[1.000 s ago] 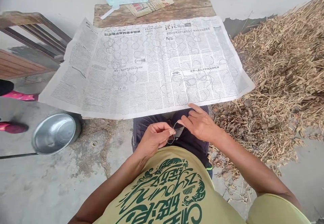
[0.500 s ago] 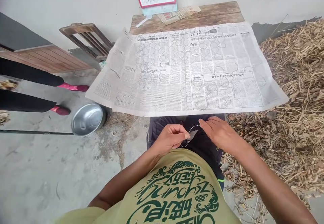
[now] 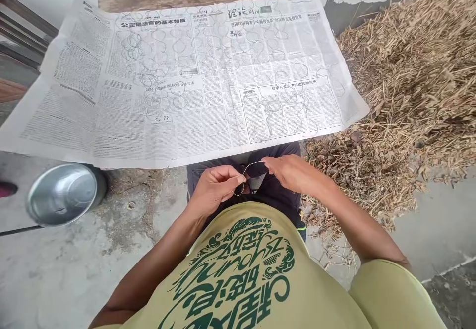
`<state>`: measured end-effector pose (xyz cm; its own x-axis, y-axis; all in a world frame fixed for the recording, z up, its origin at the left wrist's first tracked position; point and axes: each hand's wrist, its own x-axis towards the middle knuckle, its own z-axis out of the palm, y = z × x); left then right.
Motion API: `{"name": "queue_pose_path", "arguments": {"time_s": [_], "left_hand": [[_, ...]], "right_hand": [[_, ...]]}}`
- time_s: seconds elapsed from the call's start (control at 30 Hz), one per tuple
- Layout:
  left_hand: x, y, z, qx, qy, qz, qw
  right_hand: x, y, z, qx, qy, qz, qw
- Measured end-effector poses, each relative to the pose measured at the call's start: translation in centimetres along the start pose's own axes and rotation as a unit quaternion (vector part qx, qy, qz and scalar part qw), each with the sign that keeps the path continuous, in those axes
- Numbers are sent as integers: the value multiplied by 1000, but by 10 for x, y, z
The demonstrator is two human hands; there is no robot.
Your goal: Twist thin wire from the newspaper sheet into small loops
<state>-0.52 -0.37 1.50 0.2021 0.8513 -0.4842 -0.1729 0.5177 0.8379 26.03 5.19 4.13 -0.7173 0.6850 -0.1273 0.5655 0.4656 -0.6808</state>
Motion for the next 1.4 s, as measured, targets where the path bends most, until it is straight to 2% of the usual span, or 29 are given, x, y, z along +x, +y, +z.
{"name": "queue_pose_path", "arguments": {"time_s": [0.07,0.2,0.27,0.37,0.47,0.57,0.63,0.73,0.8,0.9,0.97,1.13,1.2,1.27,1.4], "left_hand": [[0,-1,5,-14,11,2,1000],[3,-3,8,-47,45,15,998],[3,-3,6,-49,57,17,997],[3,-4,2,-40,57,19,997],[1,-7,3,-24,42,22,999],[0,-12,8,-11,37,21,999],[1,-13,10,-15,47,24,999],[3,-12,7,-31,56,26,998],[5,-10,3,-34,46,23,998],[5,-9,-1,-28,28,22,999],[4,-9,-1,-22,22,25,999],[0,-13,6,2,19,34,999],[0,-14,7,8,34,37,999],[1,-14,6,8,50,37,998],[2,-13,3,13,56,33,998]], "right_hand": [[3,-6,13,88,20,51,995],[7,-16,35,273,63,124,952],[6,-16,37,284,60,122,949],[1,-14,31,245,39,101,964],[-1,-13,33,243,52,119,961],[1,-16,45,300,91,149,938],[2,-17,50,374,90,151,911],[0,-16,46,485,42,120,865],[-3,-13,37,525,6,98,845],[-7,-8,27,535,-32,87,839],[-8,-7,27,539,-38,96,836],[-4,-7,47,559,21,159,814],[-3,-7,51,554,35,165,815],[-5,-7,50,532,34,153,832],[-13,-7,41,364,24,136,921]]}}
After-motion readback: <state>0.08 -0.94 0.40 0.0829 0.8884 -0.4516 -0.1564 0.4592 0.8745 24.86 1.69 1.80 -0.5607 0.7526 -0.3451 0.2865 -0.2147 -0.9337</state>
